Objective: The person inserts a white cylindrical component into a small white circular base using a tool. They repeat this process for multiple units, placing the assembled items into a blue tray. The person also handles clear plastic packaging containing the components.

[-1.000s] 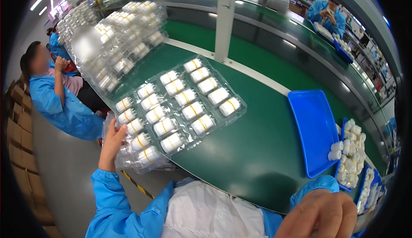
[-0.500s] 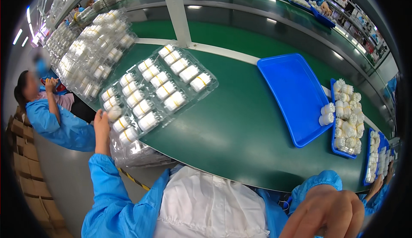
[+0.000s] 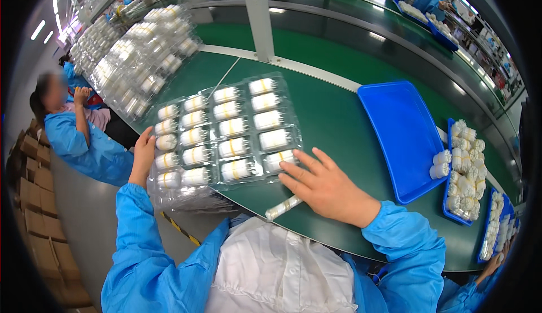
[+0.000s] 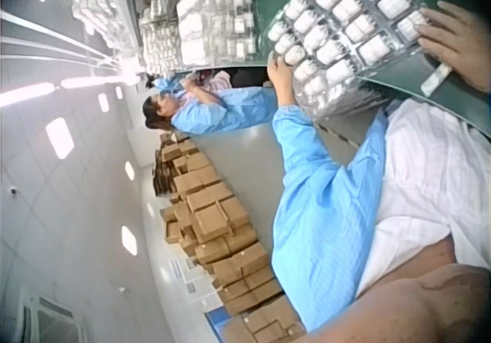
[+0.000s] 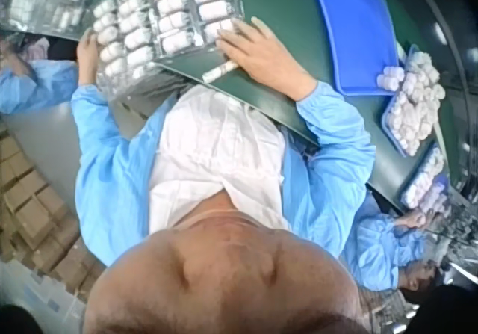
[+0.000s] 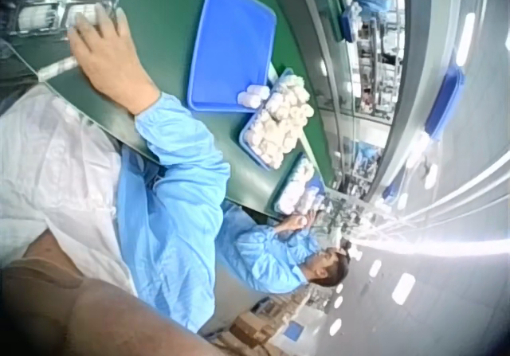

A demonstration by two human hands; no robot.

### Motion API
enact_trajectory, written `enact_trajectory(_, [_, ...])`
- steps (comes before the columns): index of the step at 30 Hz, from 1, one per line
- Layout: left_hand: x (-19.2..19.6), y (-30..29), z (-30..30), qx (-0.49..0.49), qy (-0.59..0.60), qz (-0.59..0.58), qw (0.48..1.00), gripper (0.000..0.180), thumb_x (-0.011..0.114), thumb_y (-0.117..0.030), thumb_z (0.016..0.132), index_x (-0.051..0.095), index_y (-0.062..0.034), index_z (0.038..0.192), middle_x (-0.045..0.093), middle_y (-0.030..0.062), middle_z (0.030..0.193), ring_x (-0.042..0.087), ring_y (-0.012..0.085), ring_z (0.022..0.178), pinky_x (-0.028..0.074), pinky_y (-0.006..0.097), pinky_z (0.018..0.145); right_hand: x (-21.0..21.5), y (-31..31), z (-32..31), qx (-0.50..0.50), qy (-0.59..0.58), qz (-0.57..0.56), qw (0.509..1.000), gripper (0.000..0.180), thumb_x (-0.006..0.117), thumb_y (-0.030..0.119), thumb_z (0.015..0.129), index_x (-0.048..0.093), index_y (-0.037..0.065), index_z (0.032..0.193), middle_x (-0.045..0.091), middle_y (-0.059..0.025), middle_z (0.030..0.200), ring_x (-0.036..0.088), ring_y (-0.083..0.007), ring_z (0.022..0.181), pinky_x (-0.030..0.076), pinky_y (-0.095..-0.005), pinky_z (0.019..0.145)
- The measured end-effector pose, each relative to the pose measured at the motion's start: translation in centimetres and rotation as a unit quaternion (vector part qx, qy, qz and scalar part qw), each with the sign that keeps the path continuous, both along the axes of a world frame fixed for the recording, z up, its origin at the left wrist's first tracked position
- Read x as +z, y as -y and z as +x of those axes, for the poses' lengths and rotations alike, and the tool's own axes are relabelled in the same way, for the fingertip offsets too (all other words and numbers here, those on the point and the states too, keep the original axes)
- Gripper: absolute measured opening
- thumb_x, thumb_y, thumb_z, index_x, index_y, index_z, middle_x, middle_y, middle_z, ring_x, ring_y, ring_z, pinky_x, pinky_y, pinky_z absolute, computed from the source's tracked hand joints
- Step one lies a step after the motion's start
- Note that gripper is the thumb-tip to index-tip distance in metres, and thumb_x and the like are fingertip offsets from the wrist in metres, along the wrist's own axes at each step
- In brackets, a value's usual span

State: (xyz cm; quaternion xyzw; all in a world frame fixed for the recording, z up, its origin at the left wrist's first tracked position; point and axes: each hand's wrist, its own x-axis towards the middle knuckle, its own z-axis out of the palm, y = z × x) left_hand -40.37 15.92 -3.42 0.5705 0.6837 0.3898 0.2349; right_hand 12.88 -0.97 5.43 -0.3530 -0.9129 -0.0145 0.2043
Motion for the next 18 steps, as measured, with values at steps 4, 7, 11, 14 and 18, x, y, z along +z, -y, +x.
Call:
enact_trajectory(4, [0.9,-4.4,2.6,-0.061,-0.149,0.094,0.983,0.039,0.061,-0.017,0.096,0.062,-0.0058,0.133,0.068,0.0159,0.105,0.065,0.0260,0.097,0.050,0.036,0.088,-1.5,-0.2,-0.8,-0.037,0.074,0.012,0.997,0.039,0.058,0.009,0.087,0.063,0.005,0.126,0.056,-0.0118,0.142,0.051,-0.0341,0.133,0.042,-0.0497,0.110])
enact_trajectory(7, [2.6,-6.7,5.7,-0.106,-0.154,0.153,0.970,0.033,0.058,-0.018,0.097,0.065,-0.0067,0.128,0.069,0.0180,0.112,0.065,0.0318,0.105,0.049,0.039,0.093,-2.2,-1.6,-0.9,-0.049,0.074,0.060,0.994,0.037,0.059,0.011,0.087,0.064,0.002,0.122,0.059,-0.0109,0.139,0.054,-0.0333,0.129,0.045,-0.0493,0.105])
enact_trajectory(11, [3.7,-7.6,5.8,-0.044,-0.147,0.189,0.970,0.027,0.055,-0.019,0.100,0.069,-0.0056,0.118,0.070,0.0189,0.113,0.066,0.0338,0.108,0.049,0.039,0.094,-3.2,-2.9,-1.3,-0.076,0.056,0.081,0.992,0.036,0.060,0.009,0.086,0.065,0.002,0.121,0.061,-0.0104,0.137,0.056,-0.0325,0.125,0.047,-0.0454,0.102])
enact_trajectory(14, [4.6,-1.2,4.5,-0.004,-0.084,0.233,0.969,0.022,0.055,-0.016,0.100,0.069,-0.0009,0.109,0.071,0.0165,0.102,0.069,0.0302,0.096,0.052,0.036,0.085,-3.6,-3.3,-1.7,-0.091,0.039,0.069,0.993,0.037,0.059,0.007,0.086,0.066,0.003,0.122,0.060,-0.0093,0.138,0.056,-0.0320,0.125,0.047,-0.0463,0.103])
enact_trajectory(18, [0.3,11.2,3.0,-0.039,-0.224,0.145,0.963,0.014,0.065,-0.013,0.093,0.068,-0.0019,0.100,0.068,0.0139,0.093,0.066,0.0327,0.087,0.053,0.038,0.079,-3.7,-3.6,-2.0,-0.094,0.026,0.060,0.993,0.038,0.058,0.004,0.085,0.066,0.003,0.122,0.062,-0.0090,0.136,0.055,-0.0316,0.127,0.046,-0.0476,0.103])
